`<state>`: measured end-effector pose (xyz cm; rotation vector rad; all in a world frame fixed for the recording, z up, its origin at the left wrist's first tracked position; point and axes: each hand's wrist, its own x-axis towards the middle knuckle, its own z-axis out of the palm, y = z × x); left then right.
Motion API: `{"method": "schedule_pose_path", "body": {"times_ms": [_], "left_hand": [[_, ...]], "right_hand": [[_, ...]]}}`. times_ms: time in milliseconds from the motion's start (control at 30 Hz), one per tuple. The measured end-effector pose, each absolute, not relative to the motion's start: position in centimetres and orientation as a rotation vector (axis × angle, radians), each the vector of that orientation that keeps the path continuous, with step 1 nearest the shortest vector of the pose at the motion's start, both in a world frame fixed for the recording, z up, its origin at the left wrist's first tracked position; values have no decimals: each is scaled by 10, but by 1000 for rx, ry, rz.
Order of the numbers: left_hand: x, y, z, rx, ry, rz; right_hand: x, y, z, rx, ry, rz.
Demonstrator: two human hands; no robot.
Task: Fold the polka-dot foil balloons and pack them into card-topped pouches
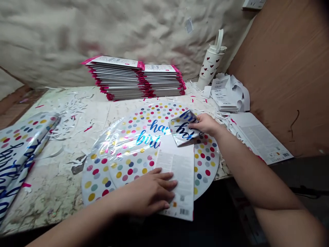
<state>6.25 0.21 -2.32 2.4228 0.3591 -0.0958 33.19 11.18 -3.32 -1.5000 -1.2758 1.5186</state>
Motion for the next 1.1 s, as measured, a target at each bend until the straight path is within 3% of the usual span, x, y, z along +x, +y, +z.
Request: {"method": "schedule_pose_path", "body": {"times_ms": [100, 267, 533, 800, 1100], "left_hand": [[70, 16, -15, 2426, 529, -81], [116, 39, -49, 2719, 1174, 145], [119, 48, -52, 2468, 1103, 272], [129, 24, -31, 2935, 875, 430], [129, 11, -25, 3006, 951, 328]], "right_hand": [[335, 122, -44, -1509, -1288, 1510], [339, 116, -44, -1492, -1390, 1481], [340, 100, -30, -1411, -1546, 1586], [329, 123, 12, -1438, -1877, 1839], [315, 137, 17, -1499, -2162, 1622]]}}
